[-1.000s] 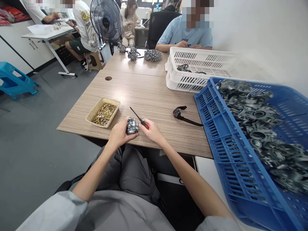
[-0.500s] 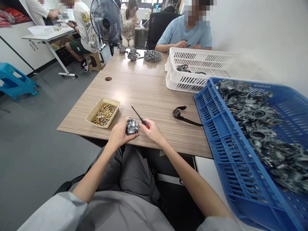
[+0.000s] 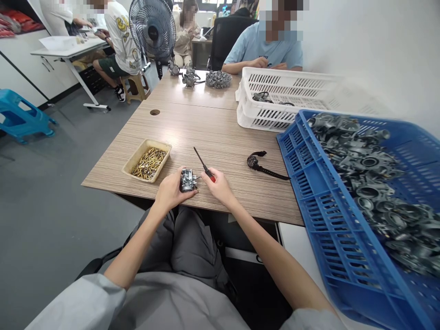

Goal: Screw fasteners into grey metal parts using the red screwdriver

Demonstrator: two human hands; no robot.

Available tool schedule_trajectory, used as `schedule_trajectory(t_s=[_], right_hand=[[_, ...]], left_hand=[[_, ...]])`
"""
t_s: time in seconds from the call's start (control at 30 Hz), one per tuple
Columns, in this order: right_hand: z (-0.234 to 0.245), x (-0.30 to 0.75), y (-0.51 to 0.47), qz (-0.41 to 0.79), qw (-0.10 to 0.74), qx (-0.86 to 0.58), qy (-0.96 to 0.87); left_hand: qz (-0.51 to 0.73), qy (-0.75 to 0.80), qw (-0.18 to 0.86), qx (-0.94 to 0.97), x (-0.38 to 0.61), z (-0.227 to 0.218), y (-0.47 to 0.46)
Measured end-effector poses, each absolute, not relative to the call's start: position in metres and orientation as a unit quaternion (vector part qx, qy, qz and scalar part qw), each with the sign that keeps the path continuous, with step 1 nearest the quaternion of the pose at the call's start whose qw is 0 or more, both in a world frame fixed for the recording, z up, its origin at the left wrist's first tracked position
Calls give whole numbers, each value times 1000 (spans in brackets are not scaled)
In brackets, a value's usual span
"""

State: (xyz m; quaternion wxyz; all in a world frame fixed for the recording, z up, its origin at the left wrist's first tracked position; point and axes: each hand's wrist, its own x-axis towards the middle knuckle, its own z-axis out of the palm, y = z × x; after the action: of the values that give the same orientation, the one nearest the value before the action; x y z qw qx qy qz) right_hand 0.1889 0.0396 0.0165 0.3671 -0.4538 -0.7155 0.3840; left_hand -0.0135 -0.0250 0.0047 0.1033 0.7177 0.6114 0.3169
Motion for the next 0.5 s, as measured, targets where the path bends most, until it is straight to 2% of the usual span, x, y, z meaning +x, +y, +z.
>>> schedule_trajectory(t_s=[0.5], right_hand=[[19, 191, 38, 405, 339, -419, -739]], left_hand=[[310, 615, 105, 717, -14, 7, -25]])
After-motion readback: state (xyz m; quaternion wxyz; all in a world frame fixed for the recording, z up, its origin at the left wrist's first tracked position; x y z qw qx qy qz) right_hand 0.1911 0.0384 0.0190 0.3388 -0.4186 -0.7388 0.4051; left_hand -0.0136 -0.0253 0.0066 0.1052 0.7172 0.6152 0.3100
